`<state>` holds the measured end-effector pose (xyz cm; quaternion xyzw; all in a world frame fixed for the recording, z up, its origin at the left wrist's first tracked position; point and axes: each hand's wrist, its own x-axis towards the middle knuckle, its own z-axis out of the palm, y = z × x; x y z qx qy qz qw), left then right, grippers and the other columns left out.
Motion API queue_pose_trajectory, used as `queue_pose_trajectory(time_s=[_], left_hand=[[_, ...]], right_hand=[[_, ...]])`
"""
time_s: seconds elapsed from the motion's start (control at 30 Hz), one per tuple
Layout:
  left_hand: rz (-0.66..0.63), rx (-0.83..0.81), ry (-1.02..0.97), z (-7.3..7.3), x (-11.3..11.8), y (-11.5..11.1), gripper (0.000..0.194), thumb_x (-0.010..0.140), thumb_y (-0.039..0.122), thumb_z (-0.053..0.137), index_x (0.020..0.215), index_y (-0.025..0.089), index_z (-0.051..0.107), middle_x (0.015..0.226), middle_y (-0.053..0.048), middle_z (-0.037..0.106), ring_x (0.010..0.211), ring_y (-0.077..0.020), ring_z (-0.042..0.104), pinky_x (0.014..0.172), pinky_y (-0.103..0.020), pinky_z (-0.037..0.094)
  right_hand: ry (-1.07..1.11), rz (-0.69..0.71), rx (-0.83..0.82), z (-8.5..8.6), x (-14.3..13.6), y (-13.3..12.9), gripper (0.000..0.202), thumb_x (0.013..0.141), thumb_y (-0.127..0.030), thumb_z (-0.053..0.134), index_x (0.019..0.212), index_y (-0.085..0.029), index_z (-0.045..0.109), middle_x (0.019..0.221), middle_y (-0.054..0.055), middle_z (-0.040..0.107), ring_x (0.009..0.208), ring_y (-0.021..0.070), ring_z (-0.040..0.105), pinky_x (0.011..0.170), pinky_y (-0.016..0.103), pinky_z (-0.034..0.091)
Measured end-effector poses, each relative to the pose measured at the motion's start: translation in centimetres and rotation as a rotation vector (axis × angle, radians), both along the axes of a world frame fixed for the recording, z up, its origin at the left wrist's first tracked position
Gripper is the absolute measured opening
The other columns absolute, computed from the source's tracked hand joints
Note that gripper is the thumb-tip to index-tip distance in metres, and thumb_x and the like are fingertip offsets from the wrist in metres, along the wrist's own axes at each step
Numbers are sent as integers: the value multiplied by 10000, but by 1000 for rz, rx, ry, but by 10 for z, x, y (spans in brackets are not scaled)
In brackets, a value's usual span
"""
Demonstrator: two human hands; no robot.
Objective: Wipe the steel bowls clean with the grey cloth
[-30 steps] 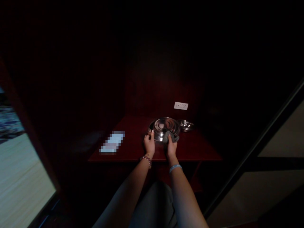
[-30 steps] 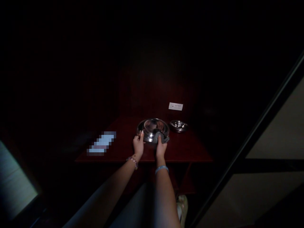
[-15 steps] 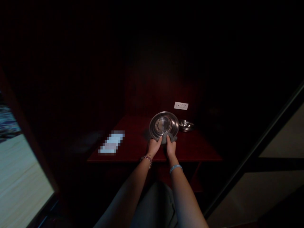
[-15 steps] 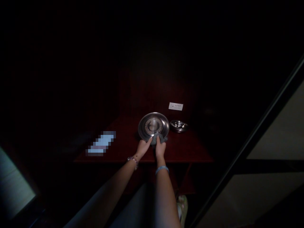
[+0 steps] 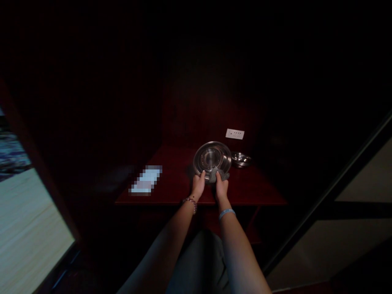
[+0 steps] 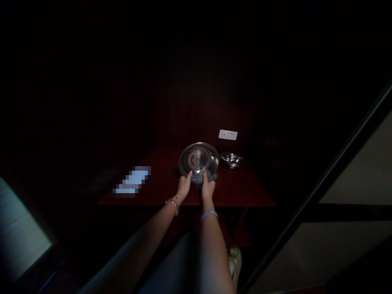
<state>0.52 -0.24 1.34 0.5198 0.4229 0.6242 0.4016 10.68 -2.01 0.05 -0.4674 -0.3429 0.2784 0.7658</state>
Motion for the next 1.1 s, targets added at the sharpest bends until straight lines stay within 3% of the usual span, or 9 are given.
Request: queue_pose_trajectory(time_s=[0.17, 0.37, 0.53, 0.7, 0.83, 1.1], left_hand=[[87, 89, -54, 4, -3, -1, 343, 904, 388, 504, 915, 112, 708, 923, -149, 753, 890, -245, 700, 811, -316, 521], [250, 62, -56, 7, -7, -3, 396, 919, 460, 491, 930, 116, 686, 938, -152, 737, 889, -239, 685, 819, -325, 514], [137, 69, -19, 2, -5, -3, 432, 899, 513, 531, 990, 123, 693, 1022, -156, 740, 956, -240, 693, 846, -323, 521], [-4, 107, 108, -4, -2, -1, 464, 761, 448, 745, 1108, 150, 669, 1111, -133, 736, 1041, -239, 685, 912, -332, 509], [-14, 78, 168, -8, -2, 4, 507, 742, 438, 765, 1150, 156, 657, 1107, -134, 740, 1039, -244, 692, 900, -339, 516], [21, 73, 193, -9, -2, 8, 282, 789, 311, 726, 994, 117, 707, 1038, -161, 753, 977, -247, 710, 860, -322, 527]], right_hand=[[21, -8, 6, 5, -3, -4, 509, 746, -440, 705, 1073, -51, 717, 1090, 156, 741, 989, 259, 697, 865, 337, 529], [15, 4, 32, 5, -4, -5, 509, 755, -447, 703, 1078, -54, 716, 1138, 168, 725, 1031, 266, 691, 901, 348, 527], [20, -69, 4, 3, -1, -3, 547, 770, -476, 685, 1103, -43, 706, 1124, 180, 728, 1016, 272, 695, 874, 343, 534], [-16, -48, -39, 1, 2, -3, 535, 771, -494, 681, 1058, -45, 729, 1062, 170, 747, 1010, 273, 697, 850, 314, 532], [-14, 10, -22, -1, 2, -1, 519, 757, -476, 694, 1075, -68, 729, 1052, 140, 754, 1010, 261, 696, 844, 316, 538], [8, 35, -4, 4, 0, -4, 448, 750, -407, 712, 1050, -76, 737, 1001, 119, 769, 961, 240, 710, 856, 310, 541]])
